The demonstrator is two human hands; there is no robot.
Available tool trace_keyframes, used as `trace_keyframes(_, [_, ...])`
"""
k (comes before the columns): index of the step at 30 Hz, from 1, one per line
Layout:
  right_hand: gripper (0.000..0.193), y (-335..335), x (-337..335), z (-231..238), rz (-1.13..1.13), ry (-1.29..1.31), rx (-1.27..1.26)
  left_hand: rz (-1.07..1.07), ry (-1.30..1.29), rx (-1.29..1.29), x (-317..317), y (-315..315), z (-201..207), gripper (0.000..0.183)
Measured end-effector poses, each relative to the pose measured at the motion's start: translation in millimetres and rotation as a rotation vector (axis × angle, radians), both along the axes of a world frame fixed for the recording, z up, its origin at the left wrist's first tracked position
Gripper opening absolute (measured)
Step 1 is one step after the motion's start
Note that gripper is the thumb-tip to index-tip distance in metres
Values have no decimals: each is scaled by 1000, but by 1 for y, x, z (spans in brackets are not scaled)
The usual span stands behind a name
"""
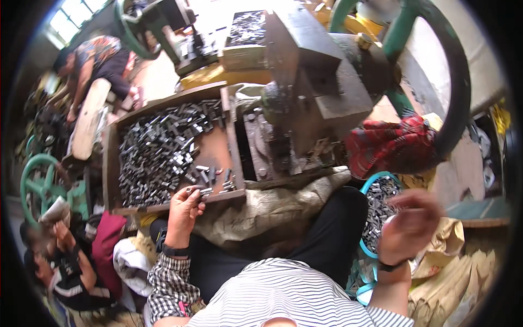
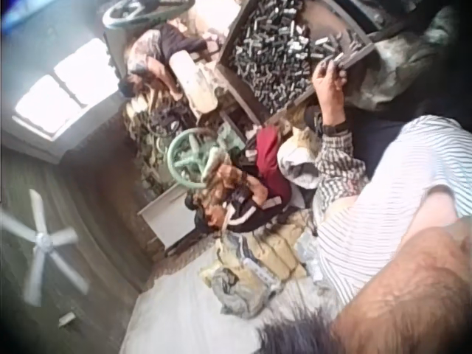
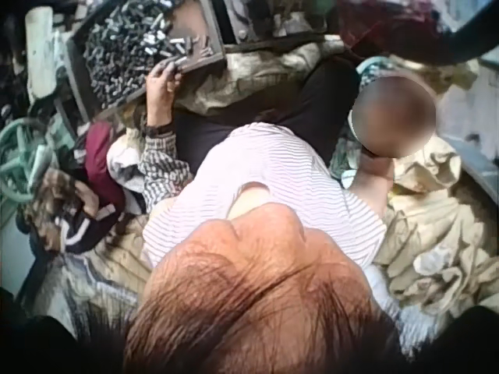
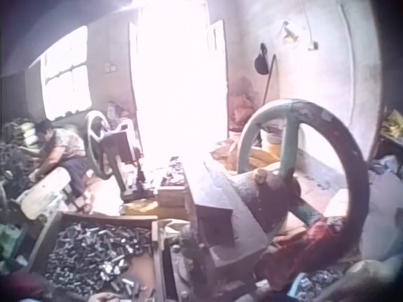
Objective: Inserting small metal tubes into a press and then placing them in a tray.
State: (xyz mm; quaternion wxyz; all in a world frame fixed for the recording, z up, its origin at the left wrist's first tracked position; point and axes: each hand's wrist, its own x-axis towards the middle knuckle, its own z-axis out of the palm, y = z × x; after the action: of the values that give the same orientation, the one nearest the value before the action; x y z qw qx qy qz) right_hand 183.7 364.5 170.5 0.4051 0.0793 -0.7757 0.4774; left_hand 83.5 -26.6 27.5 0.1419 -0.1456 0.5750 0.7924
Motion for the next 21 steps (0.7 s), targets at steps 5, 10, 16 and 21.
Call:
trace_keyframes(5, [48, 106, -14, -34, -572, -102, 76, -144, -48, -13, -11, 47, 8, 20])
trace_keyframes(10, [40, 75, -64, -70, -77, 189, -376, -271, 80, 20, -52, 99, 6, 17])
trace_keyframes(16, [37, 86, -54, -48, -373, 7, -357, -263, 121, -64, -106, 129, -17, 20])
trace_keyframes(21, [33, 123, -37, 34, -558, -75, 1132, -287, 137, -54, -127, 142, -24, 20])
